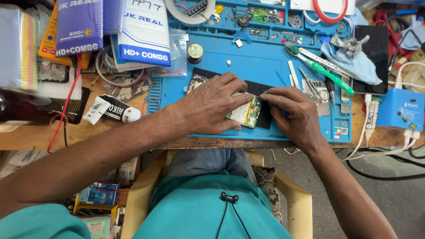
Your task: The person disassembles a smartphone, uses tweezers to adjust internal components, cleans the screen protector, and reassembles the phone with the back cover and camera module. The work is performed on a cluttered workbench with various tools and parts visible.
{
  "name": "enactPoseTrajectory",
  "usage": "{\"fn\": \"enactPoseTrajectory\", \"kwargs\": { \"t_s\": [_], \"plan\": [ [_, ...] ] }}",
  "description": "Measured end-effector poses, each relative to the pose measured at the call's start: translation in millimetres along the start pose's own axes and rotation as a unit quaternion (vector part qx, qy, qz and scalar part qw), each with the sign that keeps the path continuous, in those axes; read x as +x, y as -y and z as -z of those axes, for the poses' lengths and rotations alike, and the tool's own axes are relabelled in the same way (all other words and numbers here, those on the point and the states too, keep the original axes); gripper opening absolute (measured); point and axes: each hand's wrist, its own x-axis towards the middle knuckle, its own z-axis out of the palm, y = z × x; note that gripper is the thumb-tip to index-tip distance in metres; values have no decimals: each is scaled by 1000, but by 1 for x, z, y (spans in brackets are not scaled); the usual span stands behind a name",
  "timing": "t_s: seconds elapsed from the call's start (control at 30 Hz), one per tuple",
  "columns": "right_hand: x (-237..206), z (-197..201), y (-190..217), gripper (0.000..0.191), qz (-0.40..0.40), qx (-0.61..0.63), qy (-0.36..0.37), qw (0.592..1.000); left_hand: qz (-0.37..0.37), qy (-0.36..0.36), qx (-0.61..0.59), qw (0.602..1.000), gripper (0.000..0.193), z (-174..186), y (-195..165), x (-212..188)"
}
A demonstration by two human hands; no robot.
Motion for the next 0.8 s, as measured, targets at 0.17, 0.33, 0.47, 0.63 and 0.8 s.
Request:
{"fn": "enactPoseTrajectory", "kwargs": {
  "t_s": [0.17, 0.33, 0.47, 0.63, 0.8],
  "plan": [
    [1, 3, -1, 37, 42, -26, 18, 999, -5, -13, -3, 1000, 75, 0, -1, -1],
    [5, 8, -2, 40, 111, -117, 50, 986, -4, -13, -18, 1000, 75, 0, 2, -2],
    [6, 11, -1, 44, 146, -162, 67, 974, -10, -16, -22, 1000, 77, -1, 2, -3],
    [10, 17, -6, 44, 185, -187, 93, 960, -17, -21, -10, 1000, 80, -2, 3, -2],
    [17, 21, -18, 45, 257, -215, 123, 934, -26, 1, 14, 1000, 79, -1, 4, 1]
  ]
}}
